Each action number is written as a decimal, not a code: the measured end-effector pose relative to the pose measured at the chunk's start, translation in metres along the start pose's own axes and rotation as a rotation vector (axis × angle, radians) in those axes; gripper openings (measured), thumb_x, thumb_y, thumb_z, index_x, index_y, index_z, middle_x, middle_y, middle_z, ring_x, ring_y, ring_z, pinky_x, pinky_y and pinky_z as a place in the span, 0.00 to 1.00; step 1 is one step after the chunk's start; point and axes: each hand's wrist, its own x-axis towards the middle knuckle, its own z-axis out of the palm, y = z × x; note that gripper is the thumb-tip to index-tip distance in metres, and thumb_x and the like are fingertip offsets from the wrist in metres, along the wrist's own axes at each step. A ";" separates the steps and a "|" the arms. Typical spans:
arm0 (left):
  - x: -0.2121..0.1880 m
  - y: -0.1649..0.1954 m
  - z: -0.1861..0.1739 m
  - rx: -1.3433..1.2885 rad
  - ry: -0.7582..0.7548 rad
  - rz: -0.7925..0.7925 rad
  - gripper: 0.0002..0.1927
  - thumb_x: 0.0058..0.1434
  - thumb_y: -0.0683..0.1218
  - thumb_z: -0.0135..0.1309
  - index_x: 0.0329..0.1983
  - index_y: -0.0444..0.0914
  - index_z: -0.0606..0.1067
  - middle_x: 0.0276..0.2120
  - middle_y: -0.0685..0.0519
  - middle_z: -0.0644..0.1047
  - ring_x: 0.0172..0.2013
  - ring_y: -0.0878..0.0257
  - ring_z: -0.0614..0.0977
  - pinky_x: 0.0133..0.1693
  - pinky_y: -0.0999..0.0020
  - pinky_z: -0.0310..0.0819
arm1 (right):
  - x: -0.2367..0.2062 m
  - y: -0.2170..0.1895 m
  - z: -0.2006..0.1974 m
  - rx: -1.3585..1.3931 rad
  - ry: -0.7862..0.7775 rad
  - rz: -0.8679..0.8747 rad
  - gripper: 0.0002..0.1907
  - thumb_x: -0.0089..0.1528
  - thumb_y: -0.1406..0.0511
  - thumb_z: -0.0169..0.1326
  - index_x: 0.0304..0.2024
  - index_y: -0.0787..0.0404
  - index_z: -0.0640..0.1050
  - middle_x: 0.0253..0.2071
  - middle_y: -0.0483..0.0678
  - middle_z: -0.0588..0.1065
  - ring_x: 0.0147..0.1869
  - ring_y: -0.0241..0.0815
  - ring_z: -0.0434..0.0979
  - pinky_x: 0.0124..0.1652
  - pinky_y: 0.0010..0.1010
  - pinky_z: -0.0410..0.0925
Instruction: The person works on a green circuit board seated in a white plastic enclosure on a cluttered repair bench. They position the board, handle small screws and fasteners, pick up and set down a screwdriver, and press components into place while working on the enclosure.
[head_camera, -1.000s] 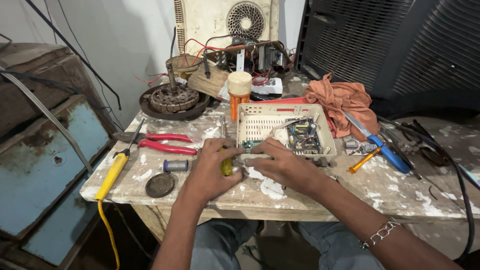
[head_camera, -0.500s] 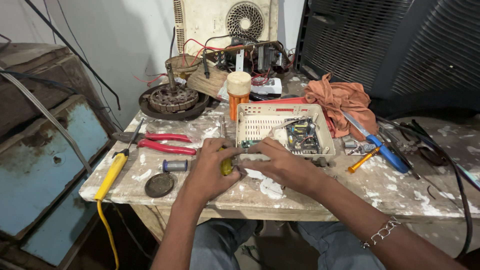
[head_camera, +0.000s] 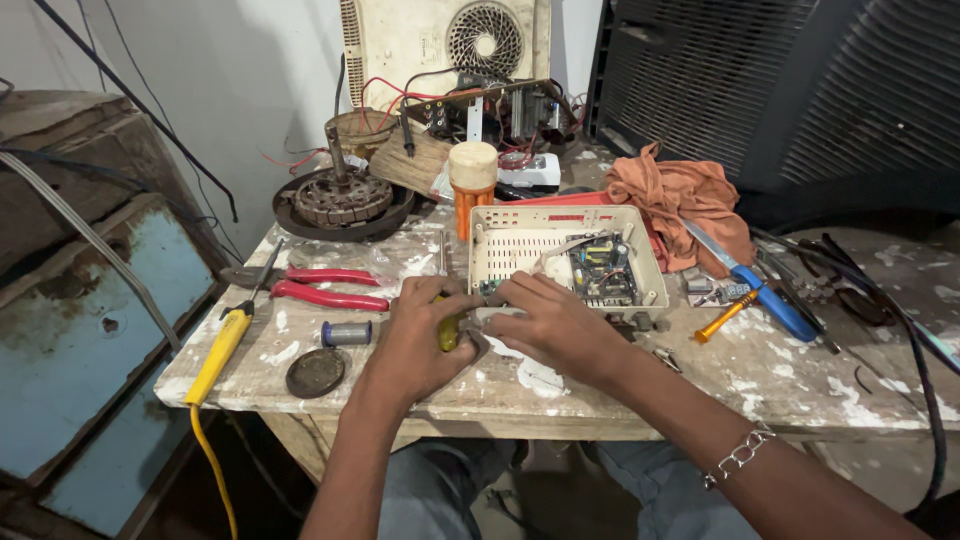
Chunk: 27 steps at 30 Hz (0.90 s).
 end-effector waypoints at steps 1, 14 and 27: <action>0.000 -0.001 0.000 -0.004 0.001 0.000 0.25 0.41 0.43 0.66 0.47 0.39 0.83 0.48 0.47 0.77 0.53 0.47 0.74 0.56 0.55 0.70 | 0.002 0.001 0.000 -0.017 -0.010 -0.009 0.14 0.57 0.66 0.62 0.45 0.57 0.79 0.49 0.50 0.72 0.59 0.50 0.73 0.57 0.44 0.66; 0.000 0.001 0.001 0.006 -0.003 -0.033 0.25 0.40 0.43 0.66 0.46 0.39 0.83 0.48 0.47 0.77 0.53 0.46 0.74 0.55 0.55 0.71 | 0.006 0.002 -0.002 -0.059 -0.065 -0.003 0.12 0.58 0.64 0.60 0.45 0.52 0.83 0.47 0.48 0.72 0.56 0.49 0.74 0.53 0.43 0.67; 0.001 0.003 -0.003 -0.015 -0.015 -0.022 0.25 0.41 0.42 0.66 0.47 0.40 0.83 0.47 0.48 0.77 0.53 0.47 0.74 0.56 0.56 0.70 | 0.014 -0.005 -0.010 -0.177 -0.127 -0.070 0.14 0.58 0.65 0.54 0.46 0.49 0.82 0.47 0.48 0.73 0.55 0.48 0.75 0.50 0.41 0.70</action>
